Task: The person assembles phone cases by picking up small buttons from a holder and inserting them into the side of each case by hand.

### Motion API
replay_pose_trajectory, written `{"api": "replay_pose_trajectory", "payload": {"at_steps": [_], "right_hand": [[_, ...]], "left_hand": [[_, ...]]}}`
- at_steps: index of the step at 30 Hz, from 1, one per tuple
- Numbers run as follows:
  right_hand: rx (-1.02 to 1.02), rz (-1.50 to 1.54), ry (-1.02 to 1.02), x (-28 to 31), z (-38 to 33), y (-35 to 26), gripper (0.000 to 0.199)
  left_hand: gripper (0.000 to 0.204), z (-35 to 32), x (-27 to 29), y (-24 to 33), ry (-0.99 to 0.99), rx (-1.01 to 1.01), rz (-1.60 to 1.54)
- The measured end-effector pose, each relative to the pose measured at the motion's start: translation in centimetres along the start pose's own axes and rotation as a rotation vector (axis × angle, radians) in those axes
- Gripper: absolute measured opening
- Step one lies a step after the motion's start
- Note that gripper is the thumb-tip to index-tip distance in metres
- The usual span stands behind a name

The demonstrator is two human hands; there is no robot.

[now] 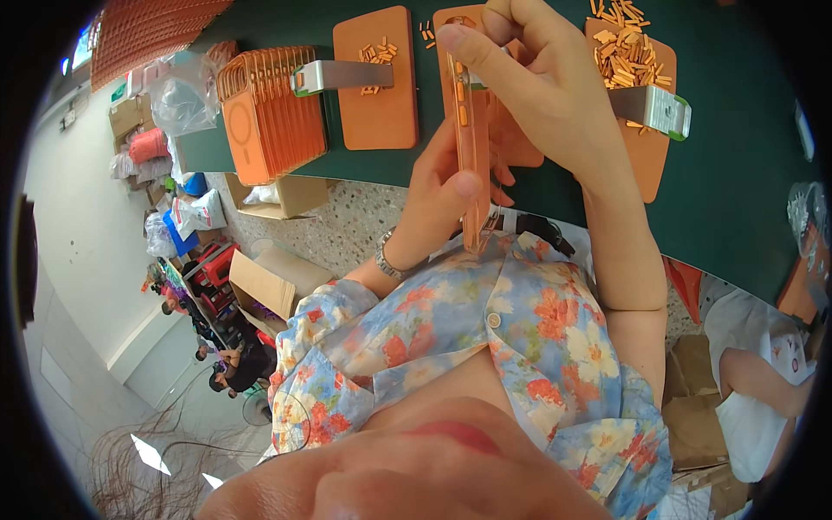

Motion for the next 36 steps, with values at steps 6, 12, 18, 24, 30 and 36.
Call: {"api": "replay_pose_trajectory", "payload": {"at_steps": [6,12,18,24,30,36], "right_hand": [[0.018,0.059,-0.007,-0.4,-0.1,-0.2,0.031],[0.057,0.043,0.033,0.9,-0.1,0.7,0.017],[0.563,-0.018,-0.005,2.5,-6.2,-5.0,0.055],[0.178,0.754,-0.416,-0.4,-7.8,-3.5,0.09],[0.264,-0.115,0.298,6.3,-13.5,-1.3,0.058],[0.181,-0.149,0.365,8.5,-14.3,0.6,0.054]], "left_hand": [[0.085,0.0,0.3,0.8,0.048,-0.003,0.009],[0.066,0.7,1.1,1.0,0.105,-0.033,0.065],[0.104,-0.6,-1.3,5.1,-0.113,-0.342,-0.263],[0.111,-2.8,-10.7,1.6,-0.683,0.351,-0.922],[0.121,-2.0,-7.9,-1.9,-0.484,0.021,0.203],[0.126,-3.4,-5.5,-3.4,-0.563,-0.261,0.417]]}}
Point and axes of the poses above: each hand's wrist, its own z-axis towards the middle knuckle, its own x-axis out of the back of the hand, y = z × x, the point moved 10 cm from there along z, towards the middle knuckle, and after that the axes turned 12 degrees about -x, right-handed, at the moved point
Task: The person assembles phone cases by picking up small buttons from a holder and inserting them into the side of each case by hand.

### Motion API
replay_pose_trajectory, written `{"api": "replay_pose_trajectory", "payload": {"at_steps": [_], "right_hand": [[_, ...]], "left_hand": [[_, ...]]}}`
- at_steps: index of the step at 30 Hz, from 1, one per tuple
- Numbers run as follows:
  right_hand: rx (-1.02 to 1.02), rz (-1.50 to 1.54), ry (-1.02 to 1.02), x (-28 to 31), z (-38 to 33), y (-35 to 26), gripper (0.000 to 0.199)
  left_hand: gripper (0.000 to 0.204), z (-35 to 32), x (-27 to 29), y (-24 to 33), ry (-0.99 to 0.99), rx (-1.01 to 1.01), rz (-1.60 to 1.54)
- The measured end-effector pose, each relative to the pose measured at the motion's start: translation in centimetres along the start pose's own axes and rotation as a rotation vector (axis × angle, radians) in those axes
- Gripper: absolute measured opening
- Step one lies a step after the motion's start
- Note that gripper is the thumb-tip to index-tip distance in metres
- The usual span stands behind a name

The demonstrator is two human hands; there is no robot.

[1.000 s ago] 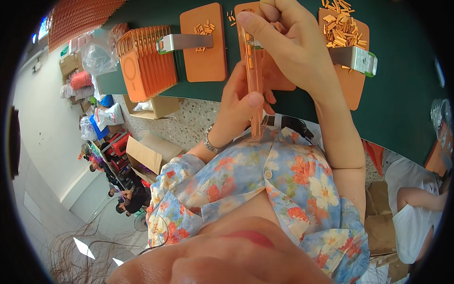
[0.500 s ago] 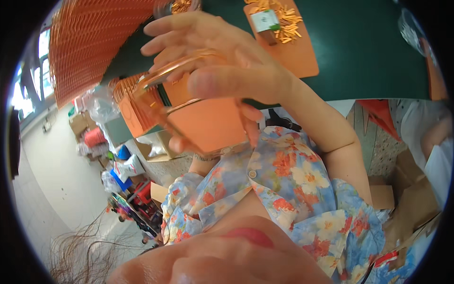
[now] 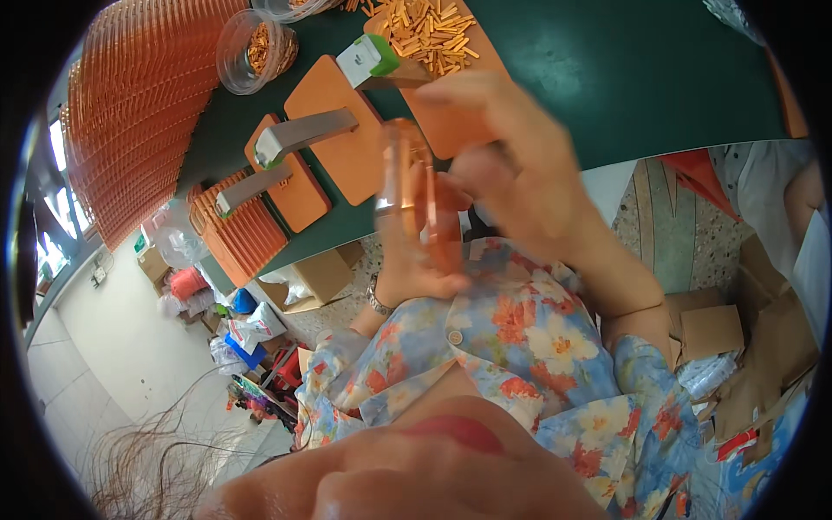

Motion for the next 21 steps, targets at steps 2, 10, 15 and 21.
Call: {"api": "replay_pose_trajectory", "payload": {"at_steps": [2,10,15,21], "right_hand": [[-0.028,-0.043,0.132,3.6,1.9,2.6,0.035],[0.12,-0.85,0.299,2.7,4.4,3.4,0.012],[0.149,-0.962,0.243,2.7,4.7,3.3,0.013],[-0.254,0.234,-0.067,4.8,3.8,4.9,0.019]], "left_hand": [[0.127,0.5,0.2,-0.5,0.246,0.097,-0.42],[0.128,1.5,0.0,-2.3,0.21,-0.025,-0.485],[0.119,1.9,0.0,-2.1,0.24,0.023,-0.518],[0.115,2.1,-0.2,-2.0,0.261,0.049,-0.514]]}}
Point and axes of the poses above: each hand's wrist, its own z-axis towards the middle knuckle, its own x-axis out of the back of the hand, y = z × x, the point moved 10 cm from there along z, towards the middle knuckle, and after that the axes turned 12 degrees about -x, right-handed, at the moved point
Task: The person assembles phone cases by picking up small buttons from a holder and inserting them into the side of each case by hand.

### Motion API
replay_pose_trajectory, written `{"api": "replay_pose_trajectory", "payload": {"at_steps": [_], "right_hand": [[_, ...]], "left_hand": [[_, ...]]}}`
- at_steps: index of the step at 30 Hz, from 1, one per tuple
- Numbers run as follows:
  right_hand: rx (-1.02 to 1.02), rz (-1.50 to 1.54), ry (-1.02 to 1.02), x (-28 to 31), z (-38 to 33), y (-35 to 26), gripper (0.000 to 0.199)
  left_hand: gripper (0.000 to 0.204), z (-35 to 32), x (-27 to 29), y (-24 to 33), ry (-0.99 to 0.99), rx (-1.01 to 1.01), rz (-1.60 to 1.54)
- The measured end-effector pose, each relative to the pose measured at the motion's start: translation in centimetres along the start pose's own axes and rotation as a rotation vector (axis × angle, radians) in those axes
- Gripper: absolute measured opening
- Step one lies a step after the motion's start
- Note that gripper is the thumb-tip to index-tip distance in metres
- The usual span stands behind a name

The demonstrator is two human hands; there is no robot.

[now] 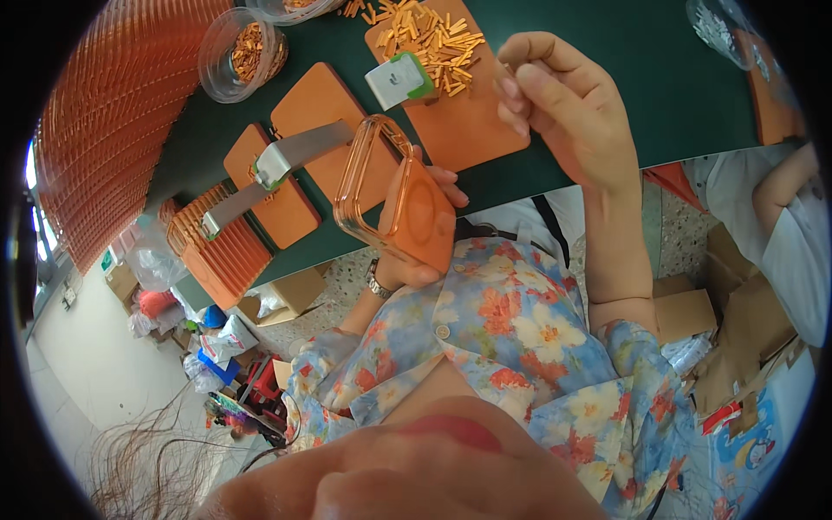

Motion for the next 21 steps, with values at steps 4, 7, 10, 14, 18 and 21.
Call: {"api": "replay_pose_trajectory", "payload": {"at_steps": [4,7,10,14,18,21], "right_hand": [[0.05,0.826,-0.494,-3.0,-0.5,-1.8,0.033],[0.073,1.022,-0.62,-4.1,-0.6,-2.0,0.033],[0.083,0.971,-0.583,-4.2,-0.6,-2.2,0.032],[0.11,0.867,-0.559,-4.5,-0.5,-2.6,0.03],[0.145,0.747,-0.48,-4.0,-0.2,-2.8,0.027],[0.2,0.521,-0.315,-2.3,0.3,-3.1,0.023]], "left_hand": [[0.113,-0.4,0.4,-0.2,0.008,-0.008,0.025],[0.112,-0.3,0.0,-0.1,0.026,-0.01,0.004],[0.109,-0.2,0.1,-0.1,0.049,0.009,0.002],[0.107,0.0,0.0,-0.2,0.015,0.032,0.02],[0.108,0.2,-0.1,0.0,-0.015,0.017,0.026],[0.11,0.3,-0.3,0.2,0.02,0.026,0.004]]}}
Point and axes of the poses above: each hand's wrist, its own z-axis towards the middle knuckle, its own x-axis out of the back of the hand, y = z × x, the point moved 10 cm from there along z, towards the middle knuckle, and after that the axes turned 12 degrees about -x, right-handed, at the moved point
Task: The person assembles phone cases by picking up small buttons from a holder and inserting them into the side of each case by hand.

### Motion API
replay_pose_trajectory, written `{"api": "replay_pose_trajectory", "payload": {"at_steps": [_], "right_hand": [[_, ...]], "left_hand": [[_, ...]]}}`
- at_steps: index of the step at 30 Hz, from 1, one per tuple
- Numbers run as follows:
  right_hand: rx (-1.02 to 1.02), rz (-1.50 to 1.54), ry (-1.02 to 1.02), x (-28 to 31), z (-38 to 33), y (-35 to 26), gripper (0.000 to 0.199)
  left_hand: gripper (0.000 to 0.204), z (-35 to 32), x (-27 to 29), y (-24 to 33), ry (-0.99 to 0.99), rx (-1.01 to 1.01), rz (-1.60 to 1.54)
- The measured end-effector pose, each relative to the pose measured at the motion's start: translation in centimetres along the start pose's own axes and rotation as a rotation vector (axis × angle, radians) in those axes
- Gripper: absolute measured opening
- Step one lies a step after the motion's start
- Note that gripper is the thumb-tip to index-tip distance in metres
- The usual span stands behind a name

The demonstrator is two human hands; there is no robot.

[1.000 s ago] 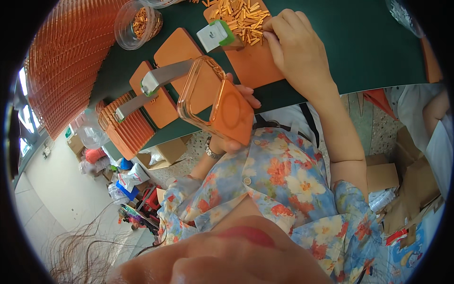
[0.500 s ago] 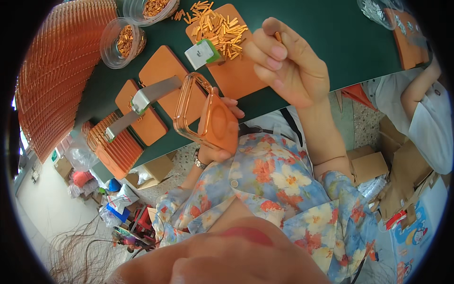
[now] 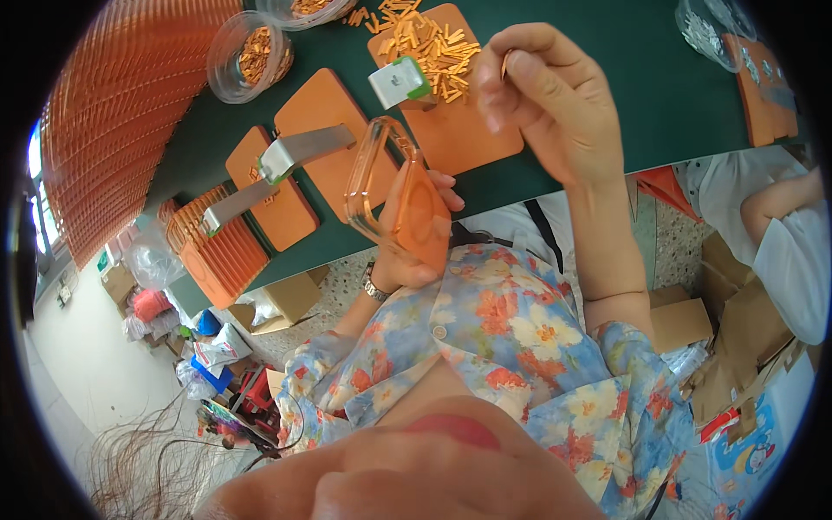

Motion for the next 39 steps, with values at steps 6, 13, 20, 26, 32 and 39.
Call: {"api": "replay_pose_trajectory", "payload": {"at_steps": [6,13,20,26,32,39], "right_hand": [[0.029,-0.717,0.151,-1.7,1.7,-3.8,0.009],[-0.147,-0.976,0.188,-1.9,4.4,-2.5,0.009],[-0.172,-0.959,0.226,-1.5,5.0,-2.3,0.015],[-0.181,-0.854,0.277,-0.6,4.7,-1.5,0.019],[-0.223,-0.683,0.305,0.0,4.5,-0.7,0.02],[-0.224,-0.689,0.304,0.1,4.4,-0.6,0.021]], "left_hand": [[0.125,0.0,-0.4,-0.9,-0.169,-0.031,0.035],[0.123,0.5,-0.7,-0.5,-0.208,-0.107,0.099],[0.124,0.7,-1.0,-0.3,-0.182,-0.057,0.059],[0.125,0.8,-1.0,-0.3,-0.198,-0.036,0.056],[0.124,0.8,-1.0,-0.4,-0.187,-0.033,0.047],[0.124,1.0,-0.9,-0.3,-0.172,-0.055,0.019]]}}
Point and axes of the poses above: each hand's wrist, its own z-axis towards the middle knuckle, its own x-axis out of the back of the hand, y = z × x, the point moved 10 cm from there along z, towards the middle knuckle, and after that the axes turned 12 degrees about -x, right-handed, at the moved point
